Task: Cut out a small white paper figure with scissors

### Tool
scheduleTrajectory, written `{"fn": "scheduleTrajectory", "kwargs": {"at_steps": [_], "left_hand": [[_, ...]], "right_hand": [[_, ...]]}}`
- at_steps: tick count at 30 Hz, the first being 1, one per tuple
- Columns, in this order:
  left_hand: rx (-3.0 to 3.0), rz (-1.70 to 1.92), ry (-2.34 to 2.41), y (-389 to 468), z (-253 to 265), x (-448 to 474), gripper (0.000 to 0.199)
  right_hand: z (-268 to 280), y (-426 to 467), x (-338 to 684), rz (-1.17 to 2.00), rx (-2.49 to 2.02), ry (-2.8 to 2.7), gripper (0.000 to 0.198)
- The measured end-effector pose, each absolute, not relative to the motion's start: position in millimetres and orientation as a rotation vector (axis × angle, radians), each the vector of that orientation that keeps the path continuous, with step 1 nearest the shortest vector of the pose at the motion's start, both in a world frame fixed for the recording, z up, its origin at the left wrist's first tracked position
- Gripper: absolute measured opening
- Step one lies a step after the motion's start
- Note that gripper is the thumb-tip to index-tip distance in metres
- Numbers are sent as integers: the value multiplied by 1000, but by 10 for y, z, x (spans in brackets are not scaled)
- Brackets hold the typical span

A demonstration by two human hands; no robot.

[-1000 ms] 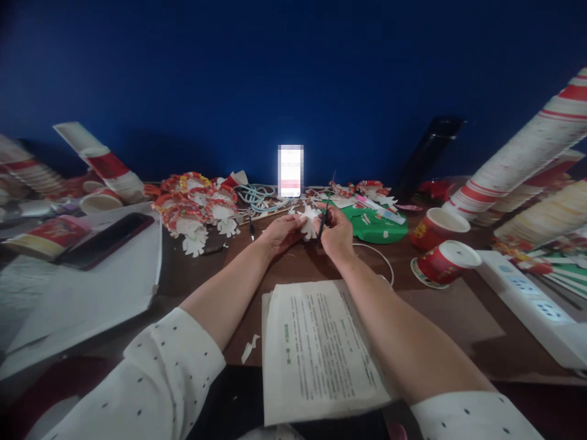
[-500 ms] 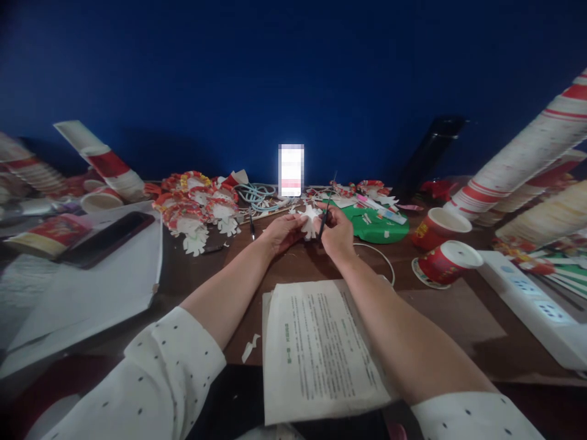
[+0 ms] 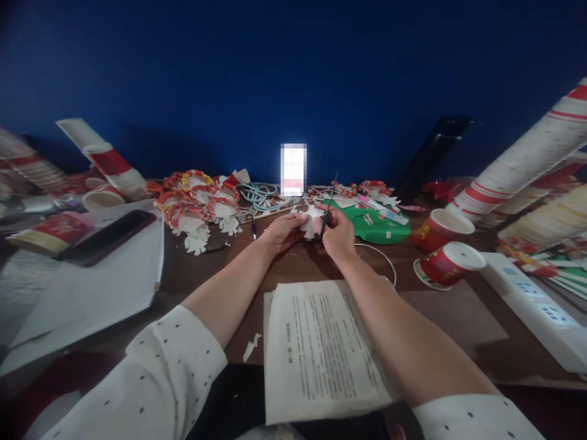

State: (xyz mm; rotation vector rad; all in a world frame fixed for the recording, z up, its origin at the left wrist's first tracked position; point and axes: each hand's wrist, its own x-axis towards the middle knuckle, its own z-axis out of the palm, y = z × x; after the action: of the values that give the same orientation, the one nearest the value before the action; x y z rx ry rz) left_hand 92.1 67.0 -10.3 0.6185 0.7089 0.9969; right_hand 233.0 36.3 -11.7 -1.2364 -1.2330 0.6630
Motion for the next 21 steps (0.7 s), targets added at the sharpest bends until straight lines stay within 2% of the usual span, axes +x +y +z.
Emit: {"fn": "scheduleTrajectory", "kwargs": {"at_steps": [21], "left_hand": [[598, 1016, 769, 649, -58, 915, 9]], "right_hand": [[-107, 347, 2325, 685, -1245, -1228, 45]]}}
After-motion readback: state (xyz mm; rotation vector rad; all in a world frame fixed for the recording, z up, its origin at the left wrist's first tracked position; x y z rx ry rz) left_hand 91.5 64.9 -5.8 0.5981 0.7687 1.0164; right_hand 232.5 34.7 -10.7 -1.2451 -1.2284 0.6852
